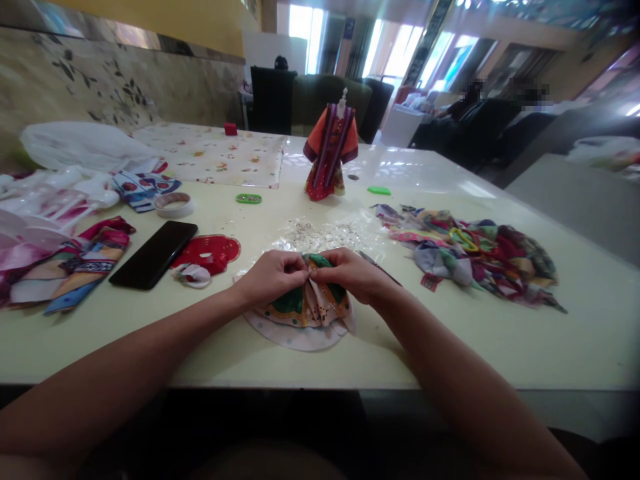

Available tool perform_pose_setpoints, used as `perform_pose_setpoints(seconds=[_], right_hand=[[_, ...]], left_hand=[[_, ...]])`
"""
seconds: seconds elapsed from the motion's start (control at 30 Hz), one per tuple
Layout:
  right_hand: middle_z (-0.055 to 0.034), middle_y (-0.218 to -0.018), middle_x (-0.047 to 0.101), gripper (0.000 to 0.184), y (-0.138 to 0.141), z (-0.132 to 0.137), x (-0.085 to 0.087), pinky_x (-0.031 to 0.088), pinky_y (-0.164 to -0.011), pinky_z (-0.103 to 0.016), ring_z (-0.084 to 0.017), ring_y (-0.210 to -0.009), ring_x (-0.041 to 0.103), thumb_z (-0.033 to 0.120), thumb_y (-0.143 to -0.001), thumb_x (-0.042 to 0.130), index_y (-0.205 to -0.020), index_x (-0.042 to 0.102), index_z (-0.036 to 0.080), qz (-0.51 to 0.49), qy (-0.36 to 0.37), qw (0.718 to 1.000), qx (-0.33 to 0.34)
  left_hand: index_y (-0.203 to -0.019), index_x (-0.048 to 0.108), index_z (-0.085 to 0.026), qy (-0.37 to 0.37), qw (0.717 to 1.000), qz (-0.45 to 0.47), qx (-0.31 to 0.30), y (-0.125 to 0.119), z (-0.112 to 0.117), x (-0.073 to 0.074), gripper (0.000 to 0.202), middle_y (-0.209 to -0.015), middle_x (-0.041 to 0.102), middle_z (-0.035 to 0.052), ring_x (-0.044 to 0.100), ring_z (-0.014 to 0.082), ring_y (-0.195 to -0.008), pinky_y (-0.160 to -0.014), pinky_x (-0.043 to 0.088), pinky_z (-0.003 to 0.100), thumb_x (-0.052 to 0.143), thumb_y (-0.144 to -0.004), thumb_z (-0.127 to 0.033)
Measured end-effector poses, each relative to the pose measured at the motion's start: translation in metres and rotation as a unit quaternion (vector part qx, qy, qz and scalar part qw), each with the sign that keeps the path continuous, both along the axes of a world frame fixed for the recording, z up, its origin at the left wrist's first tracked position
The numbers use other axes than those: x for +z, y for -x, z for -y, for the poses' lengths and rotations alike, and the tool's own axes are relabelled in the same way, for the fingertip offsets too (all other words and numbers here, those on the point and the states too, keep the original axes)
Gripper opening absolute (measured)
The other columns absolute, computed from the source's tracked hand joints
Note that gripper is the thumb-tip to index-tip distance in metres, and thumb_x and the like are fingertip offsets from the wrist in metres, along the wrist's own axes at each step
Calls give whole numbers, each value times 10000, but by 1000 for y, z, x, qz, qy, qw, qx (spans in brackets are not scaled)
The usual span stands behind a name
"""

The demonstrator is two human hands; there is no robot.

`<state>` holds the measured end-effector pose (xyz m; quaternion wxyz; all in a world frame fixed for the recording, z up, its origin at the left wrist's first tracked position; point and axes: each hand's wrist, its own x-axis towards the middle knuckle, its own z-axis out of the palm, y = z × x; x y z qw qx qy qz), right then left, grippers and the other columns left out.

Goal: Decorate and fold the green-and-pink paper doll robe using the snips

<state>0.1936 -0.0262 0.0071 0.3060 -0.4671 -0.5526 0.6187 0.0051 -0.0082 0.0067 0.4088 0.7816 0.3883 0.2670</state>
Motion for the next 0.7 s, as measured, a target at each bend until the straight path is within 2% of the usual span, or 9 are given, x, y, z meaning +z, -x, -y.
perform_pose_setpoints(seconds=[0.2, 0.4, 0.7], right_hand=[[46, -566, 548, 101, 2, -1, 0, 392, -540, -229, -79, -533, 469, 232, -613, 698, -657, 634, 168, 3, 2, 1000, -8], [42, -561, 543, 101, 2, 1, 0, 393, -536, -231, -79, -526, 465, 234, -615, 700, -647, 628, 170, 4, -2, 1000, -9], [37, -580, 577, 135, 2, 0, 1, 416, -560, -237, -87, -538, 505, 233, -602, 723, -670, 629, 165, -17, 34, 999, -15]], left_hand=[[-694, 642, -128, 27, 1000, 9, -7, 0, -2, -5, 211, -657, 581, 0, 503, 113, -619, -570, 411, 216, 564, -758, -313], [-693, 637, -127, 37, 999, 9, -1, 0, -1, -5, 201, -662, 579, 1, 497, 110, -617, -561, 407, 214, 574, -751, -309], [-706, 646, -134, 77, 997, 32, 0, 0, -2, -6, 180, -667, 587, -7, 502, 104, -605, -557, 419, 208, 587, -740, -301]])
